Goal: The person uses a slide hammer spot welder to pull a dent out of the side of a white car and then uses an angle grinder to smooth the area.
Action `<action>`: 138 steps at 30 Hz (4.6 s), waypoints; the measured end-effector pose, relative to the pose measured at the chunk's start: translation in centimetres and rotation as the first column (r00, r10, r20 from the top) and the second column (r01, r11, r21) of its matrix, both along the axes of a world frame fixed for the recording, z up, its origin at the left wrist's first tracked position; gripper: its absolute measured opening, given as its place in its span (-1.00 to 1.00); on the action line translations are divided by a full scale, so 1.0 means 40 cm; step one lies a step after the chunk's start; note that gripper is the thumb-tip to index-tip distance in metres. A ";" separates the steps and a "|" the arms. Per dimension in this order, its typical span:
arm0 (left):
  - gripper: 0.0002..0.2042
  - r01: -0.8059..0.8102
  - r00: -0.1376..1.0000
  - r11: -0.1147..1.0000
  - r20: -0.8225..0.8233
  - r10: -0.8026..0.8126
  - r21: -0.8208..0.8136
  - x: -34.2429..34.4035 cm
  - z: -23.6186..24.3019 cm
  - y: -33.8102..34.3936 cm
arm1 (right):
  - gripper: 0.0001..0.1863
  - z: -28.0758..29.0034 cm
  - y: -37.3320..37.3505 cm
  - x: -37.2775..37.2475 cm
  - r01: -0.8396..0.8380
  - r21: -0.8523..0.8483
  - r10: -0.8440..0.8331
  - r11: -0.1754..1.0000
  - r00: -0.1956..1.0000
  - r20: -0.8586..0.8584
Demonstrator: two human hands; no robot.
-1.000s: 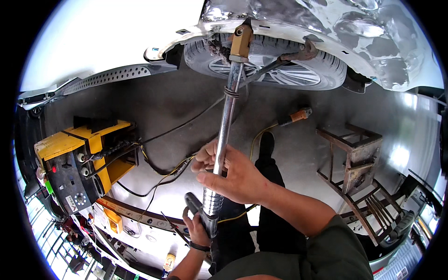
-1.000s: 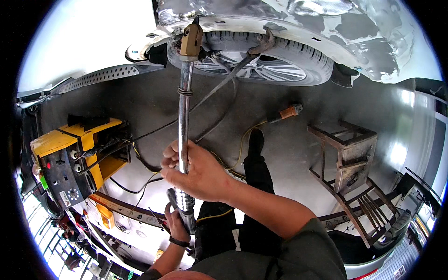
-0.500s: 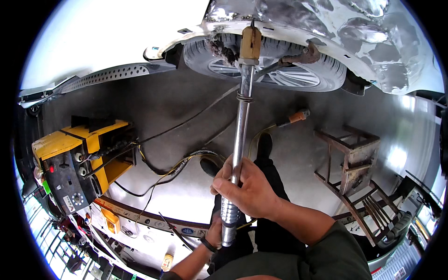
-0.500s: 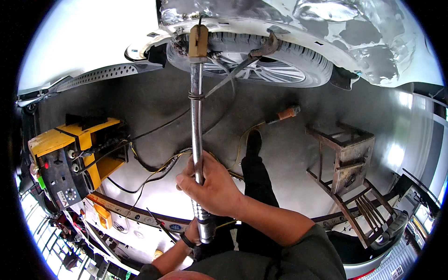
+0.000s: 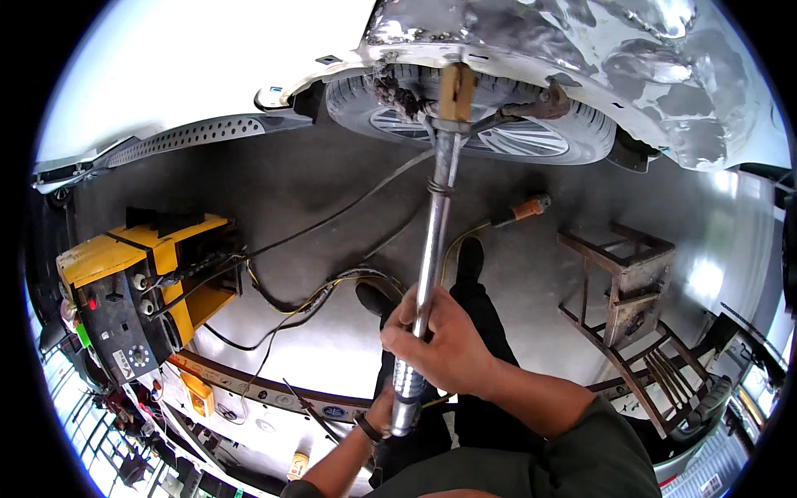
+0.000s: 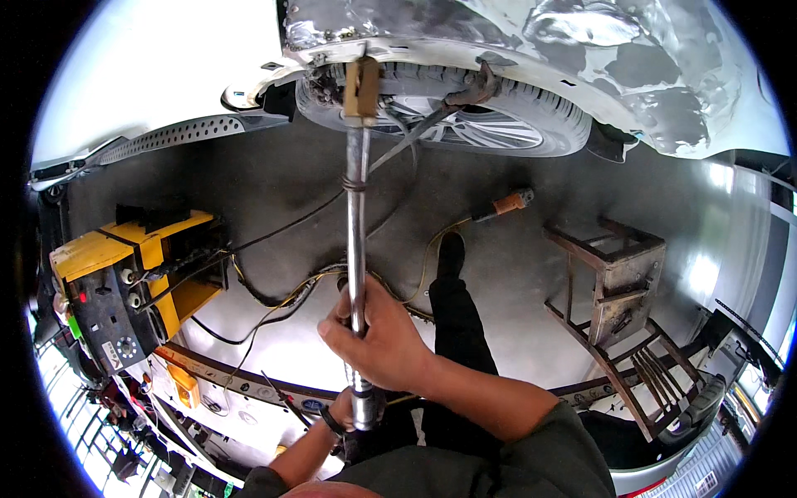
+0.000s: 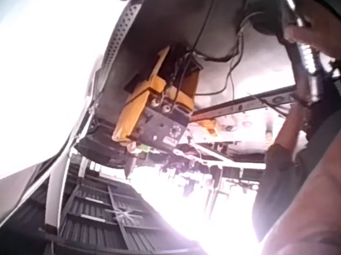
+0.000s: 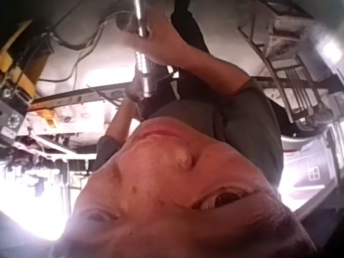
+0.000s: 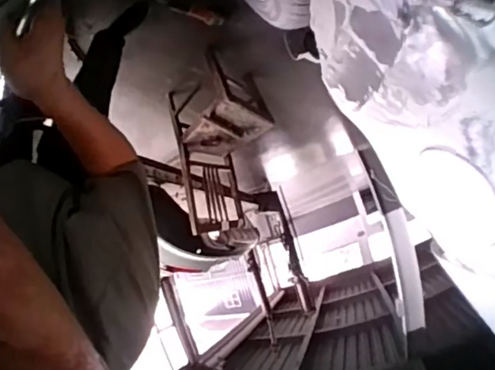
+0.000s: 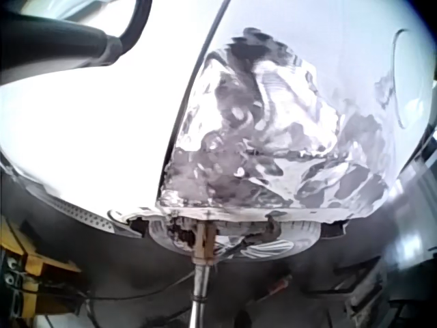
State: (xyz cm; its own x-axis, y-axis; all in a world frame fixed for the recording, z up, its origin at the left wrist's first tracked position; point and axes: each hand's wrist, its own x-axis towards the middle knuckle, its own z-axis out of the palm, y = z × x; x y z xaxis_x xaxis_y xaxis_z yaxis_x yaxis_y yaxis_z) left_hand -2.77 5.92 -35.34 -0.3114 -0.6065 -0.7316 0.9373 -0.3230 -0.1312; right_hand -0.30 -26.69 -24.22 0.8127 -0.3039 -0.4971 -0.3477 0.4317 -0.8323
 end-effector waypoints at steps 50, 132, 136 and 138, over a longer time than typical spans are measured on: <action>-0.60 0.064 0.977 0.995 -0.209 -0.046 0.080 0.028 0.034 -0.010 | -0.70 -0.061 0.080 -0.009 0.194 0.367 -0.311 0.910 0.904 0.294; -0.63 -0.348 0.315 0.804 0.868 -0.384 0.481 0.059 0.170 -0.080 | -0.63 -0.009 -0.006 0.098 0.011 0.232 -0.057 0.973 0.980 0.190; -0.70 -0.033 0.981 0.998 -0.187 0.043 0.059 0.159 0.056 0.030 | -0.62 0.005 0.002 0.069 -0.067 0.172 0.045 0.983 0.990 0.132; -0.70 0.238 0.948 0.971 -0.213 -0.237 -0.025 0.153 0.073 -0.003 | -0.63 0.023 0.019 0.055 -0.045 0.141 0.024 0.989 0.989 0.145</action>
State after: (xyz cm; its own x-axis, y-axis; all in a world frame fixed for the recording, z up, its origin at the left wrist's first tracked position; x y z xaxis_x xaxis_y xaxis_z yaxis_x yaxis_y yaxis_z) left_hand 3.35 5.82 -32.43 -0.5950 -0.4950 -0.6332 0.7836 -0.5325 -0.3200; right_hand 1.89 -25.94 -23.31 0.8869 -0.2083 -0.4123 -0.2471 0.5402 -0.8045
